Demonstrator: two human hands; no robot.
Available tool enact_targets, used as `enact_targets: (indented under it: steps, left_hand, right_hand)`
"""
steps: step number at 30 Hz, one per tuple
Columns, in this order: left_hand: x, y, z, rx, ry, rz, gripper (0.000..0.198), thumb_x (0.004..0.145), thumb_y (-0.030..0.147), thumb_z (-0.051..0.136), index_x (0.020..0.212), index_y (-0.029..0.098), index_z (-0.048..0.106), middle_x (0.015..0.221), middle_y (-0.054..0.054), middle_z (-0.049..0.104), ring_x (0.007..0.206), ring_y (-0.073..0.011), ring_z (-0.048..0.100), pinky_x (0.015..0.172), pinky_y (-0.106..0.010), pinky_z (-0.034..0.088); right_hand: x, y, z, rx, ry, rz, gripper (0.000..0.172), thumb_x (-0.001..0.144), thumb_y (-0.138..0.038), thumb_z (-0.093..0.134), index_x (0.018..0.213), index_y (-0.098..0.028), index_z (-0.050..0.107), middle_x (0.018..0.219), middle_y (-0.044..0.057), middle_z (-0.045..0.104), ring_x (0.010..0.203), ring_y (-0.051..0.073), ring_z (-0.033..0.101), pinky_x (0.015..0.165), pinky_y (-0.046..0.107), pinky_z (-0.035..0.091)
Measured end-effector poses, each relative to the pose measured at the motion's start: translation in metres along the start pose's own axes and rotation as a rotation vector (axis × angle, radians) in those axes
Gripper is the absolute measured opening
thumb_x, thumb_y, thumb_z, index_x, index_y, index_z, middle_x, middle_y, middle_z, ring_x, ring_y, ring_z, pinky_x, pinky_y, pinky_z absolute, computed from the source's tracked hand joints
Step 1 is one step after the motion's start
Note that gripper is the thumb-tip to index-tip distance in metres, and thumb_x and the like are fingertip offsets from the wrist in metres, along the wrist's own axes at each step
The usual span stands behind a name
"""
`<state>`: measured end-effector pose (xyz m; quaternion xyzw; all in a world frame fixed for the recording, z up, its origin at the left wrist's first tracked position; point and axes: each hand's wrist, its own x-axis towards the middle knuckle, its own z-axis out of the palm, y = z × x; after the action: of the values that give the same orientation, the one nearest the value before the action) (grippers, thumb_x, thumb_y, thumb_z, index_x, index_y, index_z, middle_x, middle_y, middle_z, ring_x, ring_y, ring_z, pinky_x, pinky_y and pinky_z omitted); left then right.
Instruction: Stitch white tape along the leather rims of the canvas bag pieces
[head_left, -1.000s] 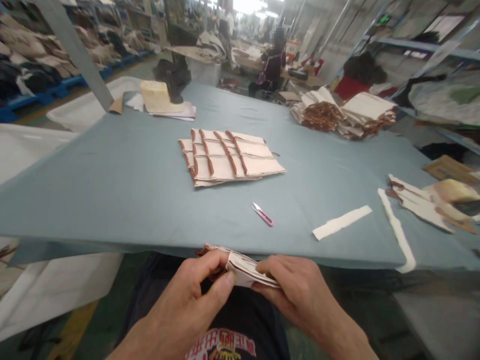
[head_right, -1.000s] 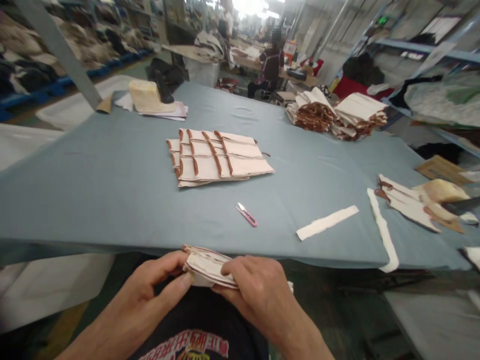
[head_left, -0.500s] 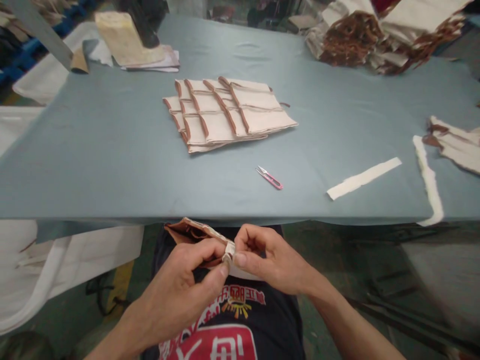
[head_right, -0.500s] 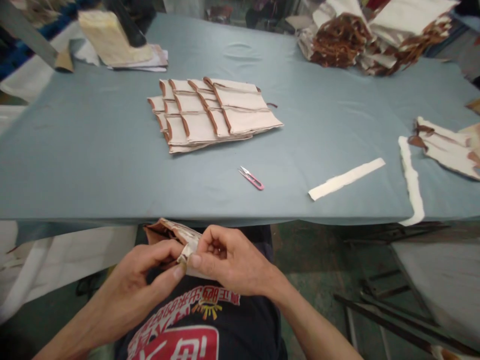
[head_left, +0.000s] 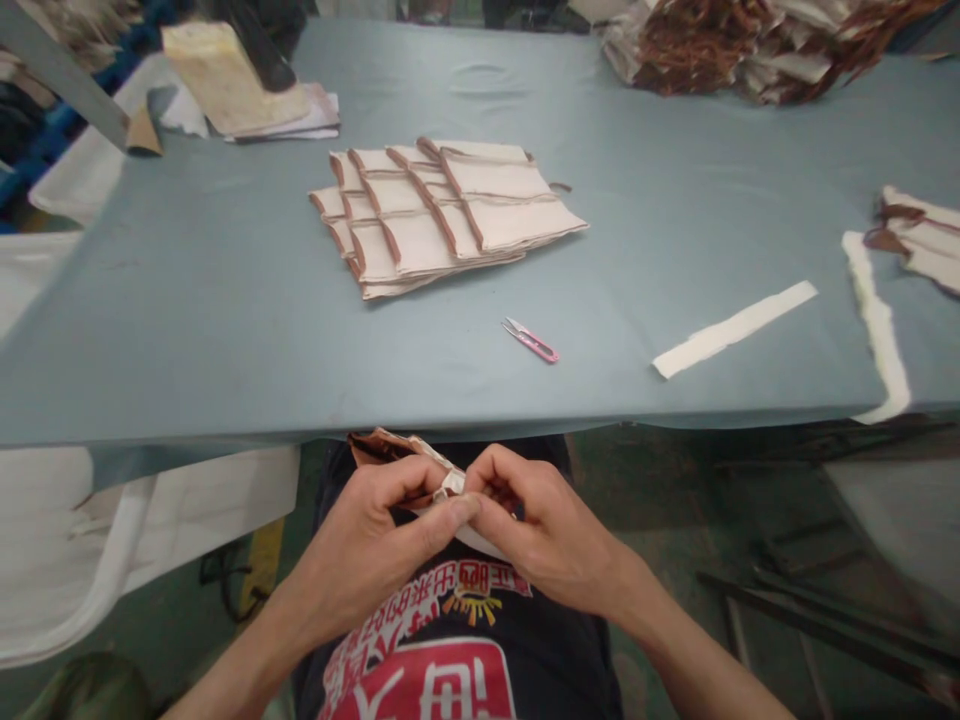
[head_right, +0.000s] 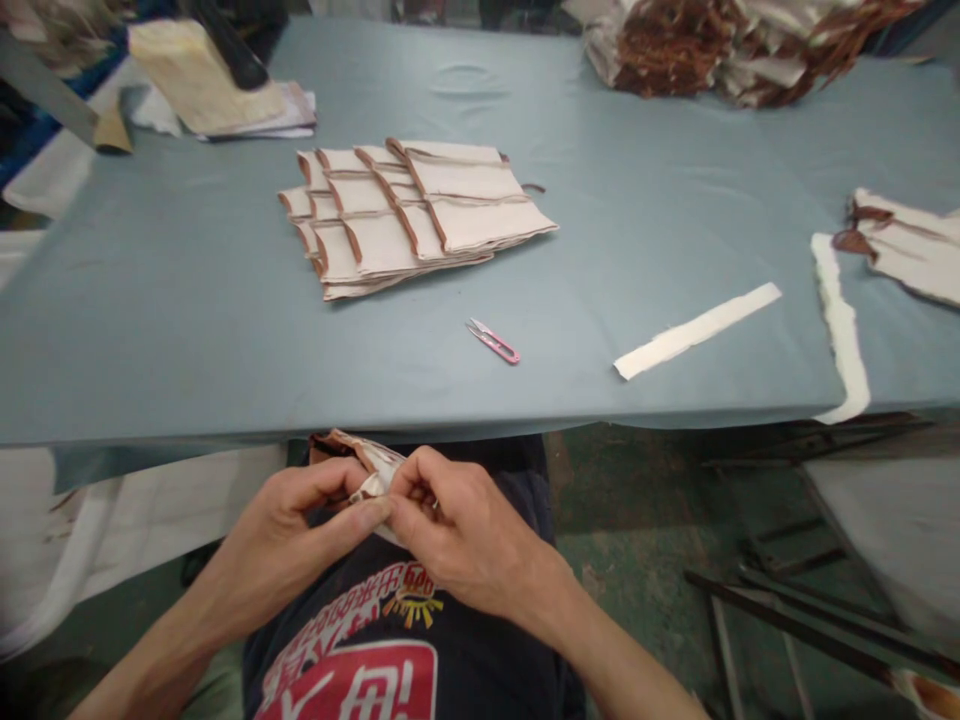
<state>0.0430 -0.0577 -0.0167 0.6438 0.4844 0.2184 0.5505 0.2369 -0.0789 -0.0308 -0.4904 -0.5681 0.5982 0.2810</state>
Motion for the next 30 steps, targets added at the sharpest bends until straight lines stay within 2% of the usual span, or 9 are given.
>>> enact_targets:
  steps: [8, 14, 17, 19, 21, 25, 30]
  left_hand:
    - [-0.002, -0.008, 0.004, 0.087, 0.013, 0.065, 0.032, 0.100, 0.031, 0.054, 0.071, 0.018, 0.060, 0.068, 0.004, 0.060, 0.062, -0.0107, 0.050, 0.058, -0.020, 0.042]
    - [-0.006, -0.018, 0.010, 0.129, 0.111, 0.129, 0.030, 0.103, 0.027, 0.049, 0.083, 0.018, 0.069, 0.075, 0.001, 0.070, 0.067, -0.0127, 0.062, 0.064, -0.022, 0.046]
    - [-0.009, -0.024, 0.013, 0.185, 0.174, 0.169, 0.029, 0.102, 0.023, 0.048, 0.083, 0.017, 0.069, 0.074, 0.000, 0.070, 0.065, -0.0126, 0.062, 0.063, -0.023, 0.044]
    - [-0.010, -0.030, 0.015, 0.192, 0.244, 0.148, 0.028, 0.100, 0.022, 0.049, 0.080, 0.017, 0.067, 0.072, 0.001, 0.069, 0.063, -0.0126, 0.060, 0.063, -0.024, 0.043]
    - [-0.011, -0.036, 0.016, 0.120, 0.322, 0.071, 0.026, 0.096, 0.024, 0.053, 0.075, 0.018, 0.065, 0.067, 0.002, 0.065, 0.060, -0.0125, 0.057, 0.061, -0.025, 0.040]
    - [-0.009, -0.051, 0.022, -0.234, 0.423, -0.117, 0.028, 0.088, 0.032, 0.065, 0.065, 0.018, 0.057, 0.061, 0.004, 0.054, 0.058, -0.0113, 0.046, 0.057, -0.024, 0.036]
    - [-0.004, -0.068, 0.041, -0.510, 0.506, -0.202, 0.039, 0.099, 0.047, 0.049, 0.071, 0.021, 0.045, 0.065, 0.005, 0.042, 0.057, -0.0103, 0.038, 0.053, -0.021, 0.039]
  right_hand:
    - [-0.006, 0.002, 0.006, -0.204, 0.120, -0.057, 0.014, 0.100, -0.028, 0.059, 0.089, -0.020, 0.061, 0.074, -0.003, 0.063, 0.062, 0.011, 0.055, 0.062, 0.025, 0.038]
    - [-0.001, 0.010, 0.016, -0.269, 0.164, -0.040, 0.012, 0.099, -0.030, 0.060, 0.095, -0.020, 0.064, 0.080, 0.001, 0.069, 0.066, 0.014, 0.060, 0.065, 0.026, 0.041]
    - [0.004, 0.013, 0.020, -0.311, 0.173, -0.034, 0.016, 0.099, -0.034, 0.061, 0.098, -0.019, 0.066, 0.083, 0.002, 0.070, 0.070, 0.015, 0.062, 0.066, 0.027, 0.041]
    - [0.009, 0.015, 0.024, -0.315, 0.142, -0.024, 0.018, 0.099, -0.036, 0.060, 0.095, -0.020, 0.066, 0.079, 0.001, 0.069, 0.067, 0.015, 0.060, 0.065, 0.027, 0.039]
    - [0.014, 0.016, 0.028, -0.336, 0.118, -0.017, 0.022, 0.100, -0.036, 0.058, 0.084, -0.020, 0.063, 0.072, 0.000, 0.065, 0.062, 0.014, 0.056, 0.062, 0.027, 0.035]
    - [0.026, 0.023, 0.041, -0.376, 0.114, -0.079, 0.028, 0.098, -0.031, 0.053, 0.072, -0.021, 0.050, 0.066, -0.002, 0.056, 0.059, 0.013, 0.048, 0.060, 0.029, 0.028]
    - [0.037, 0.034, 0.061, -0.107, 0.158, -0.095, 0.033, 0.094, -0.035, 0.053, 0.066, -0.024, 0.039, 0.059, -0.005, 0.041, 0.054, 0.011, 0.038, 0.055, 0.027, 0.028]
